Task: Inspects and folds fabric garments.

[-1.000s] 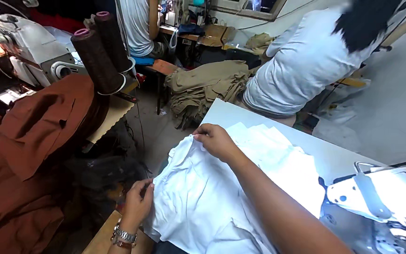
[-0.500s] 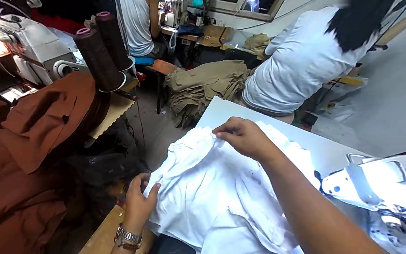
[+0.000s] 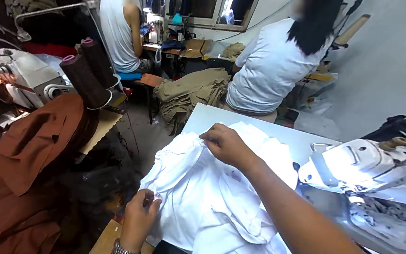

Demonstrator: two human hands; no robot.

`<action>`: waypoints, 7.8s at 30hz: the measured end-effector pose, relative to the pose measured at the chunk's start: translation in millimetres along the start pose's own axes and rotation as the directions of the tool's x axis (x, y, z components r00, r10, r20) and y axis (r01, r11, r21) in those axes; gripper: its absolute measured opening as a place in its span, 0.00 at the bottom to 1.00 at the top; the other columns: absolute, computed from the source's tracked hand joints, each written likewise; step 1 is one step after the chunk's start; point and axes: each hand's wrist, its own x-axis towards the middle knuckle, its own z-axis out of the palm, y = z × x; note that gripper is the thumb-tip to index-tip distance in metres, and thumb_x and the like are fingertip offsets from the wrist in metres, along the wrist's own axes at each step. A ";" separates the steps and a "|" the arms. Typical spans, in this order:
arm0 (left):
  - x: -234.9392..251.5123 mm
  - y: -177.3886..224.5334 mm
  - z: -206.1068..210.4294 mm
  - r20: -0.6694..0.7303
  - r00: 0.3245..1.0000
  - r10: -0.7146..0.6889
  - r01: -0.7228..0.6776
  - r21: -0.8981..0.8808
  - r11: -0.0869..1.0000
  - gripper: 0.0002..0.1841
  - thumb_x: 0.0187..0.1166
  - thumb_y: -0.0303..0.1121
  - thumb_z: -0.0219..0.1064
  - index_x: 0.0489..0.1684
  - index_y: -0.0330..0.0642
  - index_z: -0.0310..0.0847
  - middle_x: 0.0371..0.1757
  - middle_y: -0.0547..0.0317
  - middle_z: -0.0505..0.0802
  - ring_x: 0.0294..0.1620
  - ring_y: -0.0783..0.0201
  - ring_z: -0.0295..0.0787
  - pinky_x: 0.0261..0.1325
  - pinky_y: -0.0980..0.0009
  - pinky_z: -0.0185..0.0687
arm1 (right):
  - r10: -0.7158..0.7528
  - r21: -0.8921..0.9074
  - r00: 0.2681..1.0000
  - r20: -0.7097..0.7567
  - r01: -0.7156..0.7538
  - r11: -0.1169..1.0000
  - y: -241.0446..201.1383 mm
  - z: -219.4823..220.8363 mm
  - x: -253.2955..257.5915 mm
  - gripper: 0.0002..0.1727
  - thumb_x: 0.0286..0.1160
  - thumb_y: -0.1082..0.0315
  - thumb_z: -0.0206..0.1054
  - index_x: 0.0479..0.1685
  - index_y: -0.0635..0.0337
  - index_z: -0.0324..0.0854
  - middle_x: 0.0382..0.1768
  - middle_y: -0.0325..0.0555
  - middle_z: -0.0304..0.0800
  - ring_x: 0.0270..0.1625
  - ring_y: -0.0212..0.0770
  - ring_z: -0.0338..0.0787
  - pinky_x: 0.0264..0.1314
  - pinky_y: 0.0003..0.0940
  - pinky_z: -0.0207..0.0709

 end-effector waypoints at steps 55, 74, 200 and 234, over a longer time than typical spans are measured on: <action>39.3 107.0 34.8 -0.054 0.773 0.632 -0.539 -0.580 0.610 0.05 0.78 0.31 0.70 0.43 0.47 0.92 0.46 0.71 0.93 0.46 0.78 0.90 0.49 0.80 0.89 | -0.190 0.914 0.974 0.121 -0.035 0.405 -0.9 -5.8 -70.7 0.05 0.69 0.77 0.69 0.35 0.56 0.86 0.34 0.30 0.90 0.39 0.21 0.87 0.43 0.17 0.81; 44.4 102.9 42.1 -0.092 0.879 0.468 -0.417 -0.622 0.663 0.06 0.77 0.27 0.67 0.43 0.49 0.89 0.56 0.71 0.92 0.58 0.75 0.89 0.60 0.76 0.87 | 0.358 0.792 0.929 -0.095 -0.147 0.592 -14.1 -12.9 -84.2 0.09 0.68 0.73 0.70 0.45 0.54 0.82 0.37 0.30 0.87 0.32 0.22 0.84 0.33 0.19 0.80; -10.2 122.9 94.3 0.129 0.885 0.447 -0.232 -0.710 0.665 0.04 0.69 0.29 0.71 0.26 0.46 0.90 0.27 0.71 0.90 0.32 0.80 0.85 0.38 0.82 0.84 | 0.317 0.298 0.823 -0.471 -0.190 0.935 -82.2 -9.7 -163.0 0.23 0.70 0.71 0.68 0.66 0.59 0.88 0.35 0.33 0.92 0.37 0.20 0.85 0.42 0.12 0.80; -10.5 124.3 100.0 0.116 0.879 0.463 -0.244 -0.725 0.644 0.03 0.72 0.29 0.71 0.31 0.44 0.91 0.32 0.68 0.92 0.36 0.78 0.88 0.41 0.80 0.86 | 0.424 0.569 0.819 -0.387 -0.149 0.808 -70.1 -16.4 -160.2 0.26 0.70 0.76 0.72 0.71 0.64 0.82 0.39 0.35 0.95 0.39 0.24 0.92 0.46 0.17 0.87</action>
